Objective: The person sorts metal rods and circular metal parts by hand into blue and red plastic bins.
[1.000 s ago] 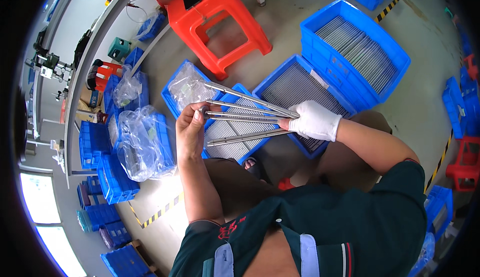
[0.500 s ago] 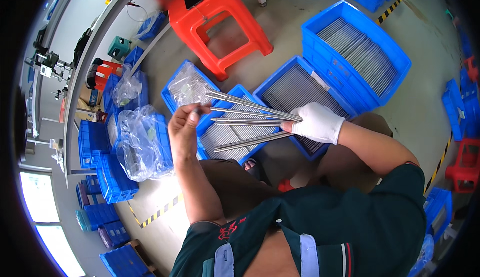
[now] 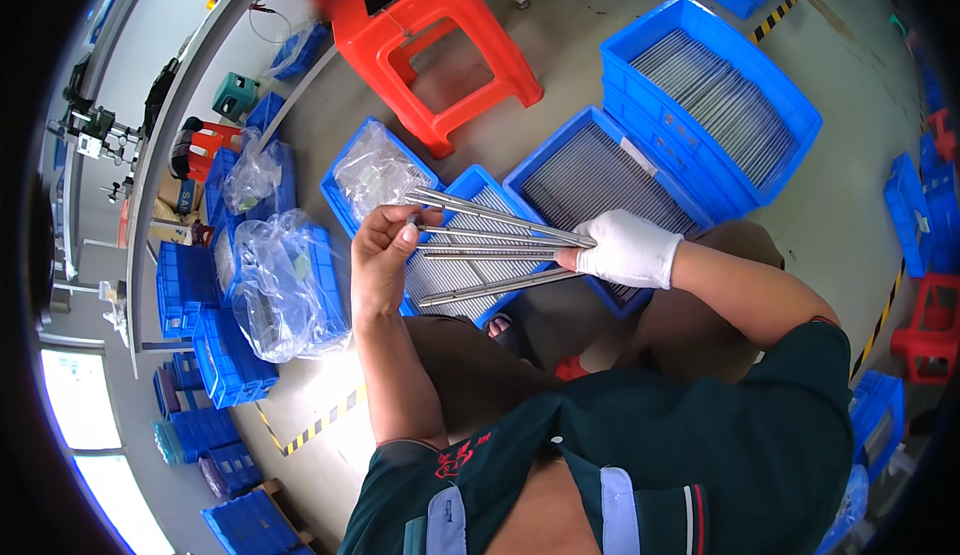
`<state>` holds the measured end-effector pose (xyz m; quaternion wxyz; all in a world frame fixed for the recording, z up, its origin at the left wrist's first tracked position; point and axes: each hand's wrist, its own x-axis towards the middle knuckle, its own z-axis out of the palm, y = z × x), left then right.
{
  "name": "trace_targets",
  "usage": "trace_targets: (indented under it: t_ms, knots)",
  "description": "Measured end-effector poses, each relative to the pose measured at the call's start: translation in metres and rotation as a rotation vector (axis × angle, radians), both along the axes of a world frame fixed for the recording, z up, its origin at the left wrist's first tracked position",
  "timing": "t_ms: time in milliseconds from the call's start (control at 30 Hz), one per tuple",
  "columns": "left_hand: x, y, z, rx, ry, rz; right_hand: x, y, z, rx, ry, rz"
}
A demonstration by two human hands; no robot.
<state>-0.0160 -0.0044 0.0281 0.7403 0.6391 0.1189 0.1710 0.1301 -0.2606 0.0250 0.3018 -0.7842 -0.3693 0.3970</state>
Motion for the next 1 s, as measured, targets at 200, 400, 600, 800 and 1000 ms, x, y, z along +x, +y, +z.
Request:
trace_targets:
  t_ms: [200, 400, 600, 800, 1000]
  knots:
    - [-0.003, 0.003, -0.001, 0.003, 0.030, -0.017, -0.001, 0.000, 0.009, 0.005, -0.089, 0.007]
    - [0.000, 0.005, -0.008, -0.002, 0.131, 0.030, -0.002, 0.001, -0.002, 0.053, -0.234, 0.004]
    - [0.001, 0.011, -0.012, 0.008, 0.220, -0.016, -0.005, -0.001, -0.006, 0.048, -0.466, 0.014]
    - [-0.001, 0.010, -0.006, -0.170, -0.039, -0.174, -0.007, -0.002, -0.006, -0.047, 0.852, -0.206]
    - [-0.004, 0.007, 0.004, -0.233, 0.096, -0.163, -0.007, -0.004, -0.005, -0.067, 0.941, -0.178]
